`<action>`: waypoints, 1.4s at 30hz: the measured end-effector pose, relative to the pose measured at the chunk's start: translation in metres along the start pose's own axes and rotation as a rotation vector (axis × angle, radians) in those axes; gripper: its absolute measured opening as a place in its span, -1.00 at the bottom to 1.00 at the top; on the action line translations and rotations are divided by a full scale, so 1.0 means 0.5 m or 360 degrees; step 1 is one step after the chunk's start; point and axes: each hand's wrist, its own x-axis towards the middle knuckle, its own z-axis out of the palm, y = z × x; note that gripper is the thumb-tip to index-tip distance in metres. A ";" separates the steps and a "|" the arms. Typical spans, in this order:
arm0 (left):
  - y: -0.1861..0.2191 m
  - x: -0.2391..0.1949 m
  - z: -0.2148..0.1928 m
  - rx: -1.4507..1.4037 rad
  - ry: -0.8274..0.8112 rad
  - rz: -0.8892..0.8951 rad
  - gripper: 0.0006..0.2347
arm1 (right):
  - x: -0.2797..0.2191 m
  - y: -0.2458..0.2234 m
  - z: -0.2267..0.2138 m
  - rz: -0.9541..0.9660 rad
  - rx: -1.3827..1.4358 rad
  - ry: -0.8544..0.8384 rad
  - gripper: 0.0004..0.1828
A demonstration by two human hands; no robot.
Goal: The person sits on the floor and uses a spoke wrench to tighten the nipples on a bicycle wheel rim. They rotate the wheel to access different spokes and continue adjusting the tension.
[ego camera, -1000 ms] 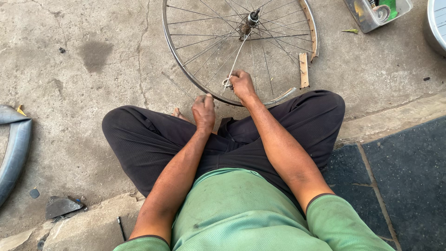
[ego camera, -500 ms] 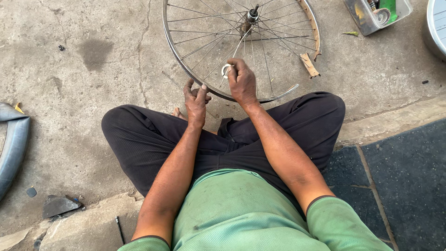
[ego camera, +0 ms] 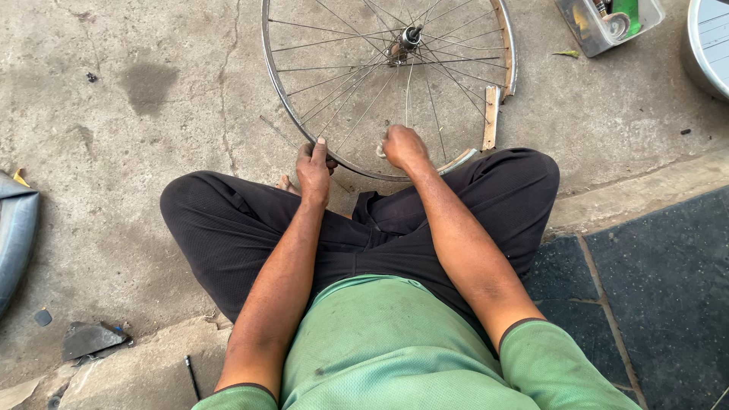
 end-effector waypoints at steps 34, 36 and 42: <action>-0.040 0.019 -0.002 0.0065 -0.0367 -0.0250 -0.75 | 0.039 0.050 0.051 0.0134 0.1932 -0.1020 -0.64; -0.051 0.017 -0.004 -0.0010 -0.0365 -0.0231 -0.77 | 0.031 0.057 0.059 0.0004 0.2000 -0.1106 -0.63; -0.049 0.041 -0.001 -0.0074 -0.0408 -0.0107 -0.76 | 0.054 0.050 0.054 -0.0140 0.1783 -0.1060 -0.59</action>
